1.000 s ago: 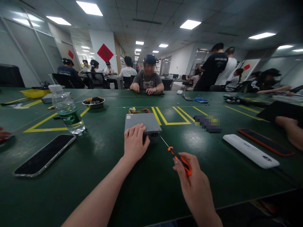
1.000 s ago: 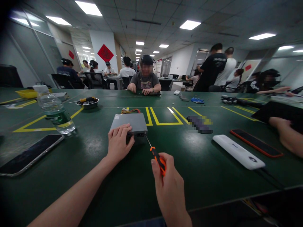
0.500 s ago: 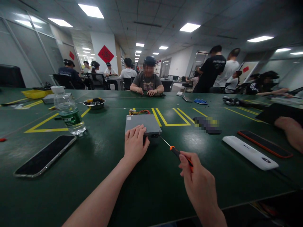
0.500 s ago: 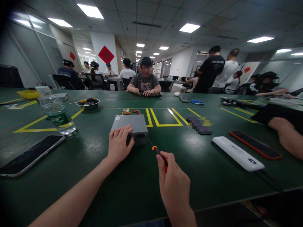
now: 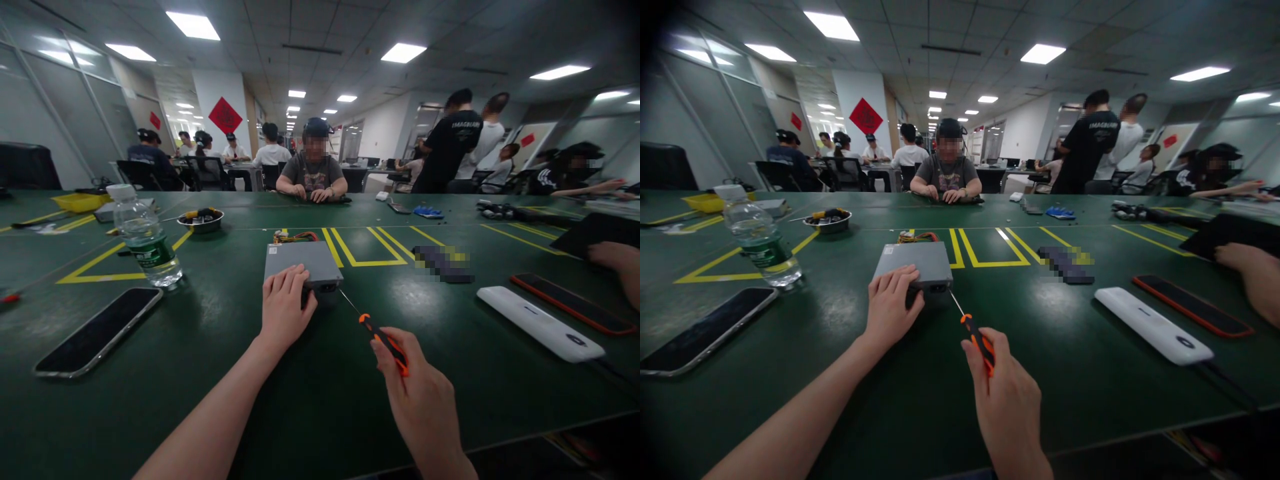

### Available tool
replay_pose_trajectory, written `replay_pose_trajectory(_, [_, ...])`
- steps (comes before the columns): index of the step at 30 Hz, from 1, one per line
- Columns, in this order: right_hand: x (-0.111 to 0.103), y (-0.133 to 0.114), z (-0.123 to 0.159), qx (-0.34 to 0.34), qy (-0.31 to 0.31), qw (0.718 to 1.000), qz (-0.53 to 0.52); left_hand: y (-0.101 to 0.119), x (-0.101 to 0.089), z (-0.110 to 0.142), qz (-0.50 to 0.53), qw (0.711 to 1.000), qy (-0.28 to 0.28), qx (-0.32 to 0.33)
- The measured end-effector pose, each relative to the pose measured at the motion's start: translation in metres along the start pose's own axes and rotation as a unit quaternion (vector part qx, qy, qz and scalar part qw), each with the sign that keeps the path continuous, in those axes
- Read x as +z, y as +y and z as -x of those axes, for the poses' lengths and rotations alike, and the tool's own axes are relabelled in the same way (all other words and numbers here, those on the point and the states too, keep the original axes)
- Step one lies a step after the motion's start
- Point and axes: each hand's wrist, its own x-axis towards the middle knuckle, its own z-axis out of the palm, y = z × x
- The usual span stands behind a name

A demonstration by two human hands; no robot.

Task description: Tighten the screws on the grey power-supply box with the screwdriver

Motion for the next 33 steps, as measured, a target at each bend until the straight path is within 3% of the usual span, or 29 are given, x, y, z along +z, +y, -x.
replay_pose_trajectory(6, [0.004, -0.004, 0.002, -0.11, 0.062, 0.991, -0.039, -0.001, 0.003, 0.001, -0.012, 1.0, 0.007, 0.004])
replay_pose_trajectory(14, [0.006, -0.002, 0.005, -0.099, 0.108, 0.988, -0.056, 0.0, 0.002, 0.0, -0.01, 1.0, 0.013, 0.004])
replay_pose_trajectory(19, [0.012, -0.014, 0.005, -0.141, 0.09, 0.981, -0.102, 0.0, 0.004, 0.001, -0.013, 1.0, 0.01, -0.004])
replay_pose_trajectory(33, [0.021, -0.018, 0.005, -0.129, 0.042, 0.987, -0.081, 0.001, 0.005, 0.001, -0.009, 1.0, 0.019, -0.01])
